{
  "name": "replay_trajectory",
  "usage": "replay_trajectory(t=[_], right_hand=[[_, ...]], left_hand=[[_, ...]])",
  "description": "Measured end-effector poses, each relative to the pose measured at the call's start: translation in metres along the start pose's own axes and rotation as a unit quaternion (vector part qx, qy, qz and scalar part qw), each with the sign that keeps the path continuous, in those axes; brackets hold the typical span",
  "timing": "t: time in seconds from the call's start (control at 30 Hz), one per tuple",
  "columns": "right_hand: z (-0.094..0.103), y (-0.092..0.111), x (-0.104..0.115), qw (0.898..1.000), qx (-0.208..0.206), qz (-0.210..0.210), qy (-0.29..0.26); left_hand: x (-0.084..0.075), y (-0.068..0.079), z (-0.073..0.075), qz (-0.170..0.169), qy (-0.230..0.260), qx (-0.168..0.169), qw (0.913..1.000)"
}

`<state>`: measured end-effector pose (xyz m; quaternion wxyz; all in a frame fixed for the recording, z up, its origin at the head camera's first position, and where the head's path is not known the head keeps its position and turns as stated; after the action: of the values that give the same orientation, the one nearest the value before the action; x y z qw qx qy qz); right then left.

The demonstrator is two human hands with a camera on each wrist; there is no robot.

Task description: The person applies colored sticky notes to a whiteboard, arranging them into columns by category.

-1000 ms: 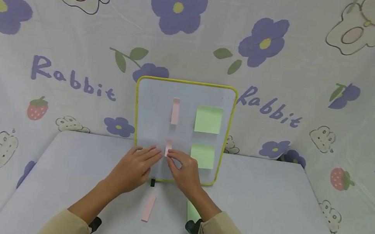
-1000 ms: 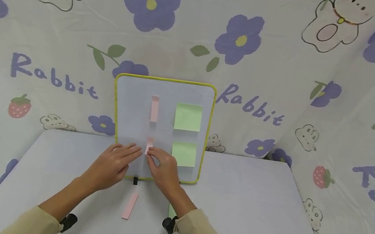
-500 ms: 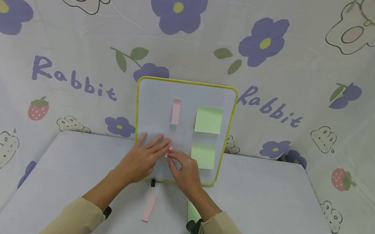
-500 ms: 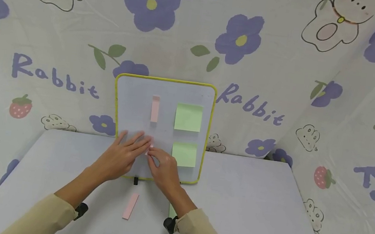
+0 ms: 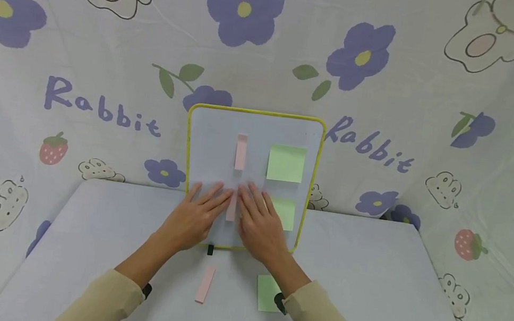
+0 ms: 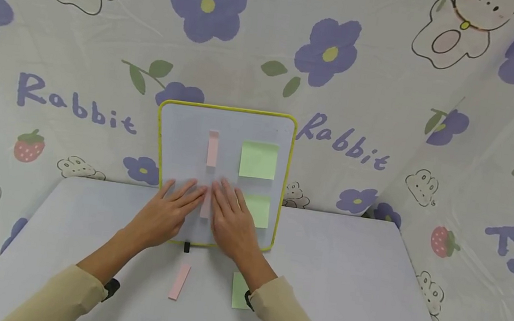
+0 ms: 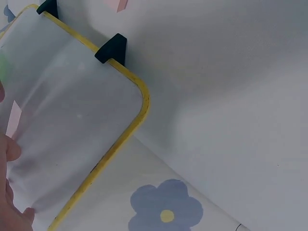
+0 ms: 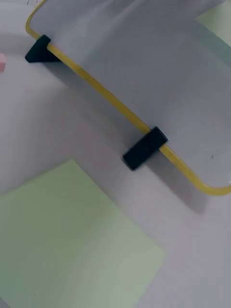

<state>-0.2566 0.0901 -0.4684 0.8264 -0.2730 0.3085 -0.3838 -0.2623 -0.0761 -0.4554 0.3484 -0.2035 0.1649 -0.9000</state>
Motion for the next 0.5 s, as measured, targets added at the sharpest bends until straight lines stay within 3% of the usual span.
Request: replay_trajectory(t=[0.23,0.5], right_hand=[[-0.0031,0.0011,0.0006,0.999,0.024,0.036,0.020],[-0.0039,0.0018,0.0030,0.998,0.047,0.036,0.020]], left_hand=[[0.0004,0.0026,-0.0060,0.005,-0.004,0.011,0.9999],[-0.0019,0.0034,-0.0060,0.006,-0.009,-0.003,0.9999]])
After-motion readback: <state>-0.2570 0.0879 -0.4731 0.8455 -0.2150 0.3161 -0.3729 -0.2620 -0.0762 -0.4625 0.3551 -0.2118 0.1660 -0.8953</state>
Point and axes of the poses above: each hand's wrist, its own y-axis away from the middle knuckle, its own z-axis out of the back of the hand, x = y × z, the point moved 4 cm from there along -y, towards the middle knuckle, and after that the axes turned 4 degrees about -x, right-handed, at the moved point
